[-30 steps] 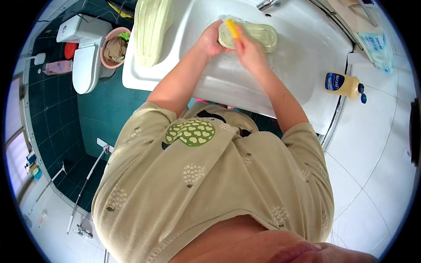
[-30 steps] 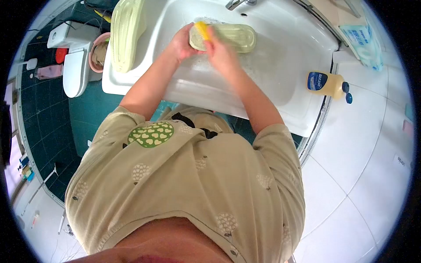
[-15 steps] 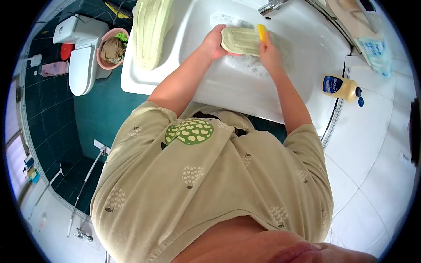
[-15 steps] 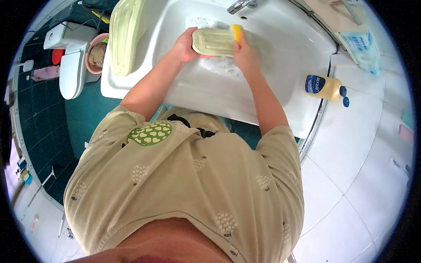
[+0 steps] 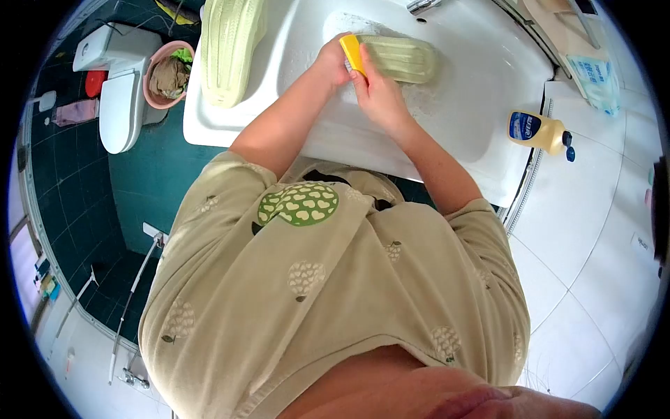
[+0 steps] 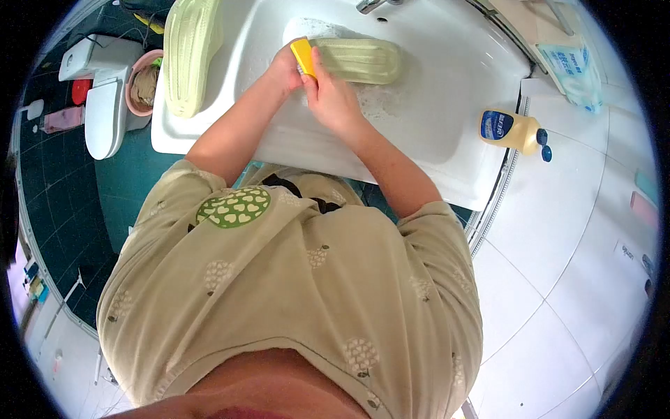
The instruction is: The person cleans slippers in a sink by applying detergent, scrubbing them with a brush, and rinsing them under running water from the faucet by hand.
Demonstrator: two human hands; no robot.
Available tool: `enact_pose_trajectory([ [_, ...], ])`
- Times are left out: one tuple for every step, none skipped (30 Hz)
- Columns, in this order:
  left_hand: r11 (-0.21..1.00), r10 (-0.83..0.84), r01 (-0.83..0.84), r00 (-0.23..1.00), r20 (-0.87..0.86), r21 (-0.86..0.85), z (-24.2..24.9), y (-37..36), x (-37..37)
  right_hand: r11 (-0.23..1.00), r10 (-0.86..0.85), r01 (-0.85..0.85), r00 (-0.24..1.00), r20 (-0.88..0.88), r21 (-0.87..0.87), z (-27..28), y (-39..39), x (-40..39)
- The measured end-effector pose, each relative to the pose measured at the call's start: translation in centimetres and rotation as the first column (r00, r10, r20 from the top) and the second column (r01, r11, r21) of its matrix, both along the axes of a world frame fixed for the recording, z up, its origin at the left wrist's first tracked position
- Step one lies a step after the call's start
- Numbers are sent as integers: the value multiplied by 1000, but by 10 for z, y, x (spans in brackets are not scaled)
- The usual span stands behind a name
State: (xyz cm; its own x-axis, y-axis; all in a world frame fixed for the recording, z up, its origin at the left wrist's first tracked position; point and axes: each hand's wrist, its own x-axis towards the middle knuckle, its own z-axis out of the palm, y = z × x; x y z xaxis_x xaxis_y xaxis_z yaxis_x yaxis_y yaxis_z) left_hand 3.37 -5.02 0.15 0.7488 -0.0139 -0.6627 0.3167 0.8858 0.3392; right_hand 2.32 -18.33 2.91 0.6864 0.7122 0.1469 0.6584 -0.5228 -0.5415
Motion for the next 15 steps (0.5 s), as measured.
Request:
enact_pose_trajectory([
  [996, 46, -45, 999, -20, 72, 0, 3, 0, 1000, -2, 2, 1000, 0, 5, -6, -4, 6],
  [996, 47, -45, 999, -23, 74, 0, 4, -2, 1000, -24, 23, 998, -52, -15, -17, -16, 19],
  [999, 8, -8, 1000, -9, 42, 2, 5, -3, 998, -47, 44, 994, -99, -33, -29, -28, 34],
  [999, -35, 35, 999, 8, 7, 3, 5, -3, 998, -51, 48, 994, -96, -30, -43, -44, 52],
  [997, -75, 76, 997, 29, -29, 4, 4, -1, 979, -200, 193, 967, -157, -60, -56, -61, 71],
  [997, -75, 76, 997, 32, -30, 9, 2, -2, 939, -344, 329, 914, -214, -100, -61, -70, 80],
  [997, -77, 77, 996, 39, -9, 16, 2, -2, 938, -345, 332, 915, -208, -96, -56, -62, 73],
  [997, -82, 82, 996, 38, 6, 19, -1, -3, 967, -254, 244, 943, -213, -76, -44, -45, 52],
  [996, -90, 91, 995, 31, -3, 18, -5, -6, 986, -166, 157, 961, -222, -59, -32, -35, 31],
  [1000, -30, 30, 1000, 7, 7, 17, -5, -6, 985, -173, 164, 960, -220, -59, -23, -27, 23],
  [999, 30, -30, 999, -15, 21, 17, -3, -4, 990, -131, 121, 980, -152, -77, -14, -21, 19],
  [999, -40, 40, 997, 73, -2, 11, 2, -6, 992, -90, 81, 992, -93, -100, -10, -20, 14],
  [999, -51, 51, 996, 73, 2, 9, 0, -7, 991, -101, 92, 991, -93, -96, -18, -32, 26],
  [996, -81, 78, 995, 51, 50, 9, 0, -6, 959, -252, 231, 960, -123, -166, -34, -51, 54],
  [991, -105, 102, 994, 27, 92, 8, -2, -5, 902, -396, 356, 907, -142, -243, -46, -72, 77],
])
